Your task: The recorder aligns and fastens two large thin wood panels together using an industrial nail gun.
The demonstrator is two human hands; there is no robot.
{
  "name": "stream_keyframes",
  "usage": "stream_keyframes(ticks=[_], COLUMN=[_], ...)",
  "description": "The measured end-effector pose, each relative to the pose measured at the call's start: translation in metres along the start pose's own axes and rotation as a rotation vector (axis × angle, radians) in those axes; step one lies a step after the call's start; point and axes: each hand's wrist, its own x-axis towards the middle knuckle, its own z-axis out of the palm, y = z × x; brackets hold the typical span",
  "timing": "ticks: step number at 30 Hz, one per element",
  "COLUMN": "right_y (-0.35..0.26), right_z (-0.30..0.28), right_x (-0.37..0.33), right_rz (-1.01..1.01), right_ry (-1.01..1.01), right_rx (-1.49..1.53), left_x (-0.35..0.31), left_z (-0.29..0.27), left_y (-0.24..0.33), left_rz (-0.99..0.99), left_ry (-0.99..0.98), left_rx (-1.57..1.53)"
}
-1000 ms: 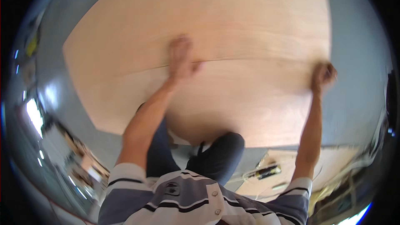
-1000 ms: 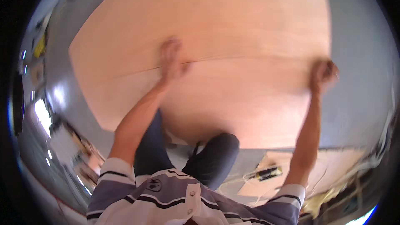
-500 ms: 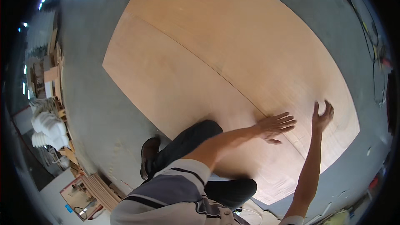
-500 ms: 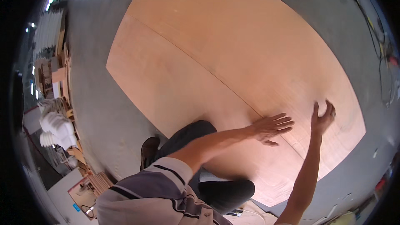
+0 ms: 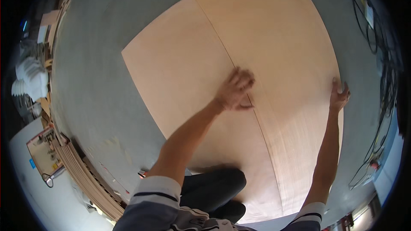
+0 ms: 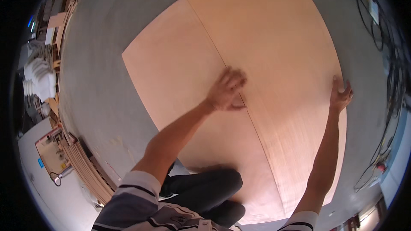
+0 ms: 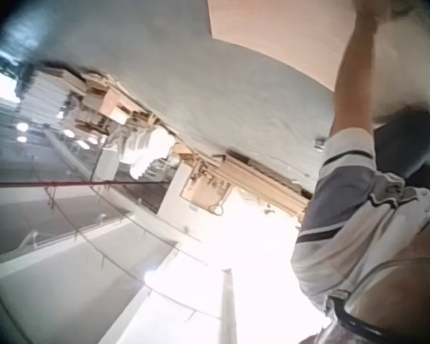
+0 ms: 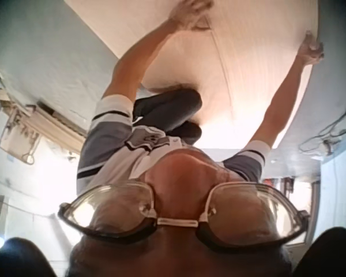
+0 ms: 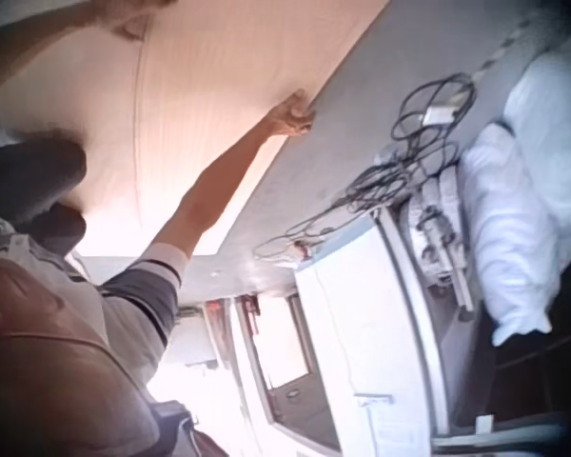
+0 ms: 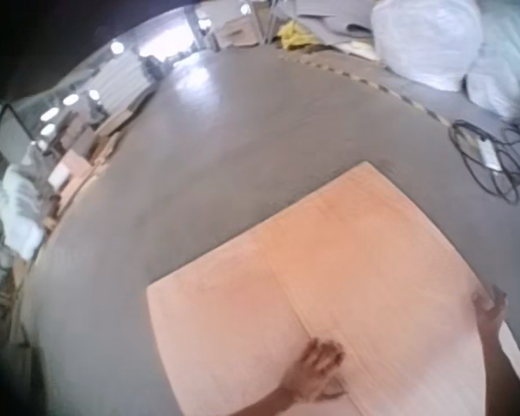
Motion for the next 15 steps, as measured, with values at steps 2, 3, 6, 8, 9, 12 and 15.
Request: stream_keyframes(ticks=[2,3,6,8,9,12,15], right_y=[-0.02,-0.03,-0.012,-0.019,-0.024,-0.021,-0.014], right_z=[0.02,0.031,0.042,0.046,0.046,0.055,0.059], right_x=[-0.003,0.0,0.015,0.019,0.023,0.031,0.038], right_rz=[0.034,0.07,0.182,0.184,0.149,0.104,0.146], right_ry=[-0.077,-0.013,0.017,0.027,0.041,0.136,0.113], right_rx=[-0.25,-0.277,-0.213,-0.156,-0.19,-0.301,-0.198], left_x=[-0.006,-0.004,-0.003,-0.004,-0.003,0.002,0.001], left_z=[0.006,0.003,-0.003,-0.007,-0.008,-0.002,0.004], left_y=[-0.001,-0.007,-0.013,-0.016,-0.016,-0.013,-0.013], left_rz=[-0.018,0.002,-0.005,-0.023,-0.026,-0.031,-0.04], left_ry=[0.028,0.048,0.027,0.004,-0.013,0.006,-0.009], left_rx=[-0.042,-0.084,-0.14,-0.134,-0.135,-0.177,-0.159])
